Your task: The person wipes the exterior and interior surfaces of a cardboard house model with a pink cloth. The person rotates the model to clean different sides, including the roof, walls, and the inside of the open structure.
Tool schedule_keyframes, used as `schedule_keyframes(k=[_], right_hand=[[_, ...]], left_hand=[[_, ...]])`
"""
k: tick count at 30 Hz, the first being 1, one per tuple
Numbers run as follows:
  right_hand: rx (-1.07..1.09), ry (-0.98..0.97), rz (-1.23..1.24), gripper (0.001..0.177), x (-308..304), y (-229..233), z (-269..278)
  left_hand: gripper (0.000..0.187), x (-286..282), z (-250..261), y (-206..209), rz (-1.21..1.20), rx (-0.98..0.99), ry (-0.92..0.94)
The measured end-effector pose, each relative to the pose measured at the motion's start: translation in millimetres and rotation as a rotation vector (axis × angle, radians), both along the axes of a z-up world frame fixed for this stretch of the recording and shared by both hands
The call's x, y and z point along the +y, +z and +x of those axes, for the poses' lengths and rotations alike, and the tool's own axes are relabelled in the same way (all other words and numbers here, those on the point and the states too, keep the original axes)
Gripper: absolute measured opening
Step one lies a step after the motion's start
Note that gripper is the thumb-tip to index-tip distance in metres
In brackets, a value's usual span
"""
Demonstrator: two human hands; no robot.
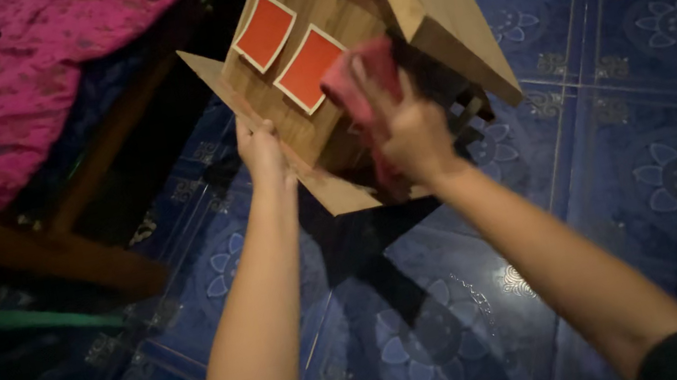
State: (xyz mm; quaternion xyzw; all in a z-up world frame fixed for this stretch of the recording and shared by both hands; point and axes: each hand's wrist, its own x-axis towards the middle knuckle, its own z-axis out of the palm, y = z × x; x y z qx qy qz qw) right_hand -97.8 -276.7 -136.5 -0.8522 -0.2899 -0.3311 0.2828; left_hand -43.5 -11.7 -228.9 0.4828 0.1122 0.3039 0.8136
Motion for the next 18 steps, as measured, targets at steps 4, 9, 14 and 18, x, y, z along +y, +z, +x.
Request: schedule_keyframes(k=[4,9,14,18], right_hand=[[-0.027,0.233,-0.242,0.069,10,-35,-10],[0.433,0.538,-0.645,0.051,-43,-31,12],[0.230,0.284,0.016,0.050,-64,-16,11],[0.373,-0.100,0.056,0.093,-12,-19,11]], left_hand=[[0.062,-1,4,5,0.012,0.012,0.023],[0.061,2,-3,5,0.012,0.017,0.021],[0.059,-5,-6,11,-0.003,-0.012,-0.016],[0.060,-14,-2,17,-0.037,-0.007,0.005]])
